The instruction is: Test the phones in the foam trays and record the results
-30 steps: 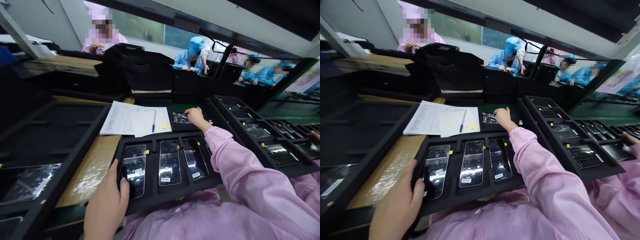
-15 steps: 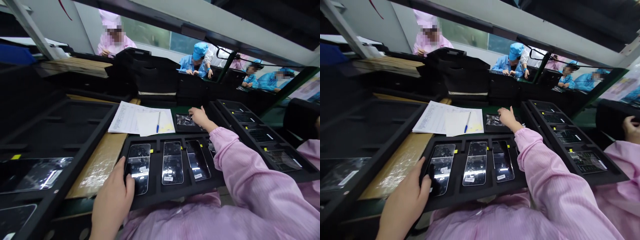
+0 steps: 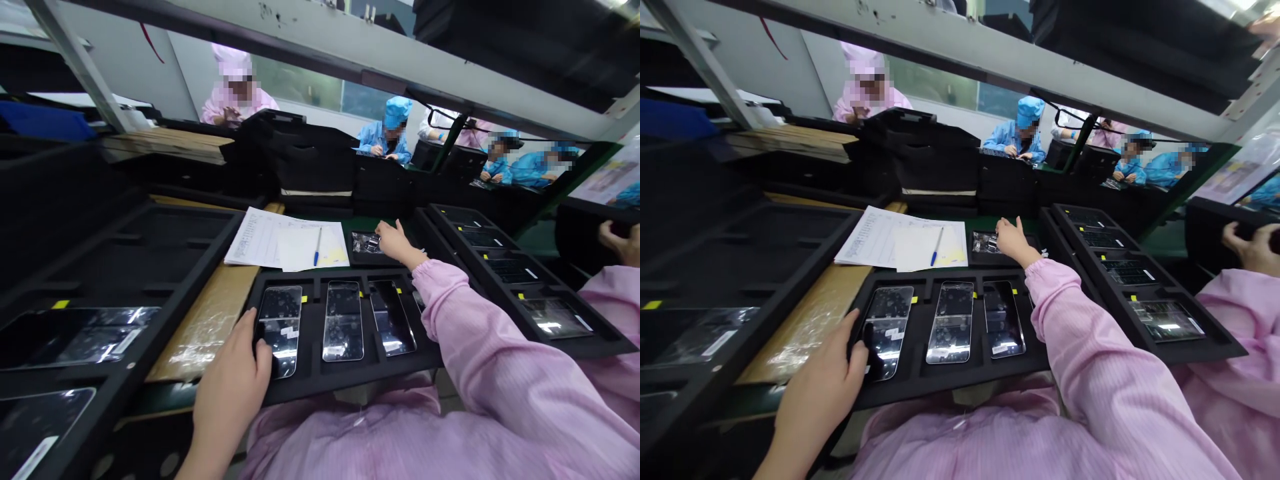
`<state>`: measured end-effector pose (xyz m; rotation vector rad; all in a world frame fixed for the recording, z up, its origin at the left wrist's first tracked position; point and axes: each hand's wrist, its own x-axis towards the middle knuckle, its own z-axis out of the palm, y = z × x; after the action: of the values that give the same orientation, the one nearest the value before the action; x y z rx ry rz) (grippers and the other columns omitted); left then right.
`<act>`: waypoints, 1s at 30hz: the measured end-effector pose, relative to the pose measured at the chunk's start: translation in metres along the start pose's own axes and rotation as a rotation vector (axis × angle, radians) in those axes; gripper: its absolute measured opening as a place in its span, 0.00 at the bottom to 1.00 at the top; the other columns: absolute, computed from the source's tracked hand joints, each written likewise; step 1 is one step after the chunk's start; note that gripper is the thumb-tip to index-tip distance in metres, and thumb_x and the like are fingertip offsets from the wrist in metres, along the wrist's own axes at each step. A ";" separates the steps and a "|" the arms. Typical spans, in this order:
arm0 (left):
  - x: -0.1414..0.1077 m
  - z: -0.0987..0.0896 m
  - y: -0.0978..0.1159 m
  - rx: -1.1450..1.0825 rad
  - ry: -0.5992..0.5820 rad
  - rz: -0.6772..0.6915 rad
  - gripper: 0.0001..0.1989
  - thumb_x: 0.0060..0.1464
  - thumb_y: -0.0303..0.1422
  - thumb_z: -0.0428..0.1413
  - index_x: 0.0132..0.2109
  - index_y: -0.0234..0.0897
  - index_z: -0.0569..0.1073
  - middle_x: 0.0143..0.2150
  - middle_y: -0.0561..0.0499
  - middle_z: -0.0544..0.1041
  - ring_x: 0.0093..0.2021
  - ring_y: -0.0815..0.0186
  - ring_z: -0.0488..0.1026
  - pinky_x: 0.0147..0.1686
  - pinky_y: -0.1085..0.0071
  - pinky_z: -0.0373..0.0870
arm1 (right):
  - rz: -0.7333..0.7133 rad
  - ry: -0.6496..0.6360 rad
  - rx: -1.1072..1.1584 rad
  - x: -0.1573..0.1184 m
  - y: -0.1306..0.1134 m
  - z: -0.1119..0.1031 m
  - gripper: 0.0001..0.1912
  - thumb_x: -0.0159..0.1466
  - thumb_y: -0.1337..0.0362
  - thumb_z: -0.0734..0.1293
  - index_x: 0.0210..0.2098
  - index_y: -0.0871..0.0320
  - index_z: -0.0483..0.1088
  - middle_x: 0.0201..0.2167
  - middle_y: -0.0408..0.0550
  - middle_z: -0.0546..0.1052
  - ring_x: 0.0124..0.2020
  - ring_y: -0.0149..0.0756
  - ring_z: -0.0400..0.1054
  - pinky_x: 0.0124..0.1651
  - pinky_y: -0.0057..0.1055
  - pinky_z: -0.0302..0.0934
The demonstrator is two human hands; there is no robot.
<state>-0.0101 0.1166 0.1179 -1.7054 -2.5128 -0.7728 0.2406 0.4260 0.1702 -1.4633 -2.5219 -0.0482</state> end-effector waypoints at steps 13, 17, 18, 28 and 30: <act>0.002 0.003 -0.008 -0.193 0.000 -0.021 0.33 0.62 0.41 0.37 0.64 0.22 0.66 0.65 0.34 0.69 0.65 0.47 0.67 0.63 0.49 0.64 | 0.050 -0.062 0.089 -0.024 -0.020 -0.058 0.22 0.62 0.78 0.62 0.56 0.65 0.67 0.58 0.61 0.73 0.63 0.50 0.64 0.69 0.59 0.44; 0.002 0.002 -0.026 -0.483 -0.065 -0.074 0.33 0.60 0.46 0.44 0.65 0.30 0.66 0.68 0.41 0.66 0.69 0.52 0.61 0.68 0.52 0.56 | -0.064 0.042 0.173 -0.100 -0.029 -0.101 0.26 0.67 0.72 0.59 0.64 0.61 0.58 0.65 0.56 0.67 0.67 0.42 0.59 0.71 0.50 0.46; 0.001 0.002 -0.030 -0.578 -0.095 -0.087 0.33 0.59 0.47 0.45 0.66 0.33 0.66 0.68 0.43 0.65 0.70 0.53 0.60 0.70 0.53 0.54 | -0.132 0.139 0.239 -0.126 -0.026 -0.103 0.23 0.69 0.68 0.59 0.63 0.59 0.60 0.63 0.54 0.70 0.65 0.42 0.62 0.70 0.48 0.50; 0.000 0.003 -0.023 -1.555 0.028 -0.452 0.20 0.50 0.40 0.56 0.48 0.35 0.79 0.59 0.45 0.76 0.67 0.55 0.65 0.70 0.58 0.53 | 0.287 0.479 0.313 -0.266 0.052 0.017 0.33 0.68 0.42 0.58 0.55 0.65 0.70 0.58 0.67 0.72 0.62 0.58 0.65 0.62 0.56 0.60; 0.006 -0.007 -0.020 -1.617 0.091 -0.599 0.17 0.51 0.35 0.53 0.44 0.33 0.80 0.54 0.45 0.79 0.63 0.58 0.69 0.68 0.63 0.57 | 0.309 0.428 0.314 -0.267 0.053 0.022 0.37 0.68 0.40 0.56 0.59 0.67 0.67 0.62 0.68 0.68 0.66 0.58 0.59 0.65 0.55 0.56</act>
<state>-0.0317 0.1133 0.1180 -0.5950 -2.1534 -3.3218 0.4097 0.2282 0.0886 -1.5031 -1.8543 0.0746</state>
